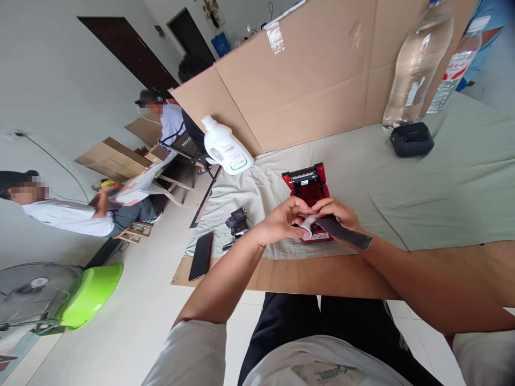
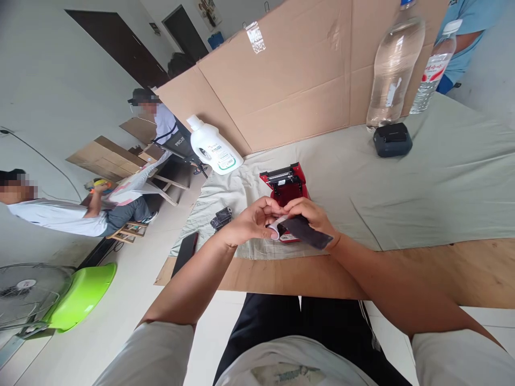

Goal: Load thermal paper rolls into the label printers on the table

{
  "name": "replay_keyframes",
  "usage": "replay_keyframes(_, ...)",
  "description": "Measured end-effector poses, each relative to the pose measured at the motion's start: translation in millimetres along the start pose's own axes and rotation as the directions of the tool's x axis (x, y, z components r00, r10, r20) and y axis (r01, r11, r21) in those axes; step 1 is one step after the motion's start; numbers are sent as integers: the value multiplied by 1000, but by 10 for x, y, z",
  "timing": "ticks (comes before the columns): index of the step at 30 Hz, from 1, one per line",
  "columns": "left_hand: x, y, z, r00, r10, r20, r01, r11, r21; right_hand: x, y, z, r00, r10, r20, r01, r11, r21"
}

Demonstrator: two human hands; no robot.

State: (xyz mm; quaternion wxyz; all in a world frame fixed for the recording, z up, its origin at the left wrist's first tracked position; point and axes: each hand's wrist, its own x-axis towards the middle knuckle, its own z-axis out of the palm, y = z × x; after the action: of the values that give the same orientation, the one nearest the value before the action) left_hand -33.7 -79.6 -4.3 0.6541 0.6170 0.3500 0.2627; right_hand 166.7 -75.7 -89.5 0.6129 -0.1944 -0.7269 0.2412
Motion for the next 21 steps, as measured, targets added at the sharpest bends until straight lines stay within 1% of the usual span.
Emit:
replay_keyframes(2,29,-7,-7,996,88,15,-89,995,38,-18,13,-13,1000,-19,-12,18,998,-58)
replay_keyframes(4,60,-25,-4,989,149,21,-150,987,55,-35,29,-28,999,-47,-28,43,993,-112)
replay_keyframes(7,97,-79,14,986,164,-7,-163,985,48,-41,48,-48,995,-102,-16,98,984,-151)
replay_keyframes(9,107,-111,27,990,128,-53,-126,991,35,-31,55,-54,991,-133,-9,130,979,-159)
replay_keyframes(11,105,-119,36,992,65,-110,-63,998,20,-20,62,-53,986,-164,-23,157,971,-182)
replay_keyframes(13,96,-92,35,990,0,-141,1,1000,6,-15,69,-48,977,-207,-46,191,954,-230)
replay_keyframes(15,90,-40,21,992,-47,-119,47,999,-8,-16,79,-44,965,-254,-61,226,930,-289)
replay_keyframes(18,113,40,-17,993,-114,-44,110,991,-76,-23,95,-41,951,-304,-47,270,899,-345)
replay_keyframes(21,181,66,-45,987,-157,-41,151,982,-116,-29,101,-37,940,-340,-17,307,869,-388)
